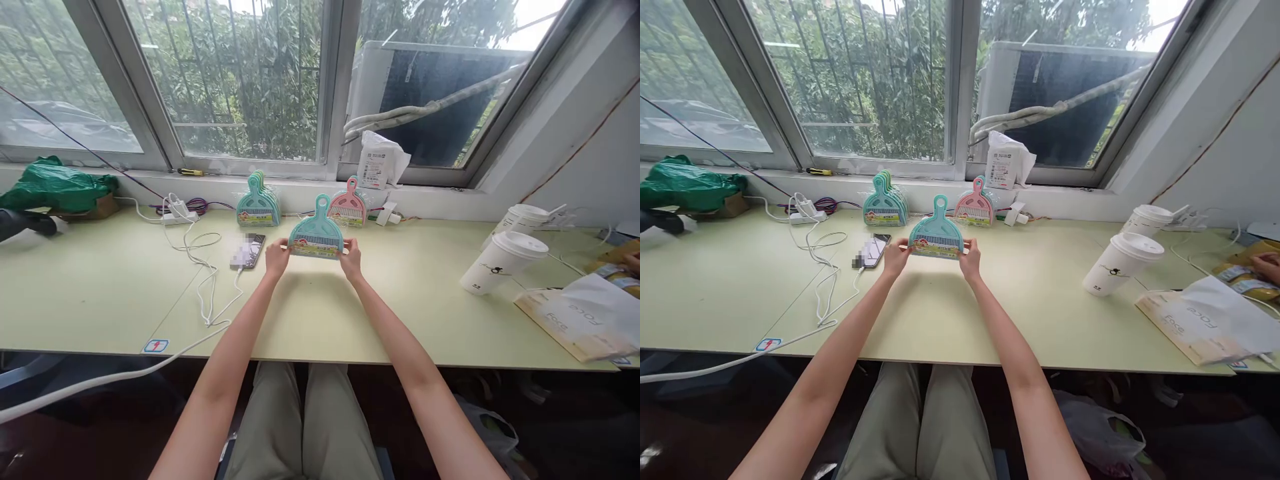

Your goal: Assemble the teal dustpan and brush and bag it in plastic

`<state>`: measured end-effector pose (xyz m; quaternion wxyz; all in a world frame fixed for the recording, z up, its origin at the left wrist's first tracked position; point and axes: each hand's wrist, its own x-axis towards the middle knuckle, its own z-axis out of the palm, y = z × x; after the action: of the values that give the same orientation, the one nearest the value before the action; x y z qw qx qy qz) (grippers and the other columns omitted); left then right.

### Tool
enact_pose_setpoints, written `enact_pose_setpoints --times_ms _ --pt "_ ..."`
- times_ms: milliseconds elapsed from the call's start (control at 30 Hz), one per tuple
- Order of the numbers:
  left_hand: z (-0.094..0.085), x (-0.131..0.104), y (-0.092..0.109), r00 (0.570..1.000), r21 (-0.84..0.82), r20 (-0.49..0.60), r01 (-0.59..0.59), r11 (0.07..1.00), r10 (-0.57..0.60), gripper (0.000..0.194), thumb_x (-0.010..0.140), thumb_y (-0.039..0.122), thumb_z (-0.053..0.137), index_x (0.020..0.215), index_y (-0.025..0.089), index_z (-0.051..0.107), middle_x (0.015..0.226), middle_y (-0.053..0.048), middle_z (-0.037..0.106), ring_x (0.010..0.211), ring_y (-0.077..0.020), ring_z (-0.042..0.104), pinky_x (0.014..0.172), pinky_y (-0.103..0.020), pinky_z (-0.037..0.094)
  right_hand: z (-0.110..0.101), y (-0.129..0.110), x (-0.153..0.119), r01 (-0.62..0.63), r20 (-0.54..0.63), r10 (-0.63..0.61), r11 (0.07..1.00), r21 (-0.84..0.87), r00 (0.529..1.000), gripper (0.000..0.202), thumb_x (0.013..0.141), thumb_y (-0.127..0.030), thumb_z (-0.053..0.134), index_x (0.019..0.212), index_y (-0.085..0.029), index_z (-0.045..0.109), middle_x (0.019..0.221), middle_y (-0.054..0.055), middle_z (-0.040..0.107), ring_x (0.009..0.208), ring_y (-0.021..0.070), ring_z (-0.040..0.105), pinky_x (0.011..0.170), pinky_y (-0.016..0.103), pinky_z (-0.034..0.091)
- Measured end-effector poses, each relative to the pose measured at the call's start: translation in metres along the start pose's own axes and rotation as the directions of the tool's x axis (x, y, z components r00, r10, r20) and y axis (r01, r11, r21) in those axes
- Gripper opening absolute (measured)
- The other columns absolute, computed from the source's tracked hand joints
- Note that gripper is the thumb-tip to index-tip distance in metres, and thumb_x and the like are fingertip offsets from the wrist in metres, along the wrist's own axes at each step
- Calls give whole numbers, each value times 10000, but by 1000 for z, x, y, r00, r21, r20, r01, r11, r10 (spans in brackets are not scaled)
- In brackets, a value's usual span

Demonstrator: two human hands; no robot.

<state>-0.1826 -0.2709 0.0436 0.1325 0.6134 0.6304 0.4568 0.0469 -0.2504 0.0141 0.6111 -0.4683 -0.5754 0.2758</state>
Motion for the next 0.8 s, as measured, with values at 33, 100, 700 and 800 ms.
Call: enact_pose_setpoints --times_ms 33,100,700,800 --pt "-5 10 1 1000 14 -3 -16 1000 16 169 786 228 611 920 186 706 925 -42 725 715 -167 653 754 -278 473 6 -3 6 18 -12 -18 1000 -24 1000 418 672 -458 690 895 -224 426 947 66 598 890 215 592 638 295 478" --pt "-16 33 3 998 58 -37 -49 997 51 176 784 204 608 929 175 703 926 -55 724 771 -183 654 781 -285 473 23 -9 23 69 -20 -70 996 -59 997 382 696 -415 676 909 -222 424 974 69 583 849 197 584 624 288 475" --pt "-94 160 -134 980 354 -56 197 914 -189 237 744 118 601 976 148 635 904 -114 705 875 -223 626 758 -288 455 245 16 99 241 185 -201 945 -223 962 275 736 -58 478 962 -210 439 995 61 542 896 187 519 751 284 425" --pt "-91 167 -155 973 358 -41 226 906 -227 236 751 120 598 983 153 621 940 -118 701 907 -232 625 775 -293 453 260 27 99 240 191 -182 908 -345 964 282 762 -83 518 1005 -215 462 1035 78 548 998 228 496 745 303 440"
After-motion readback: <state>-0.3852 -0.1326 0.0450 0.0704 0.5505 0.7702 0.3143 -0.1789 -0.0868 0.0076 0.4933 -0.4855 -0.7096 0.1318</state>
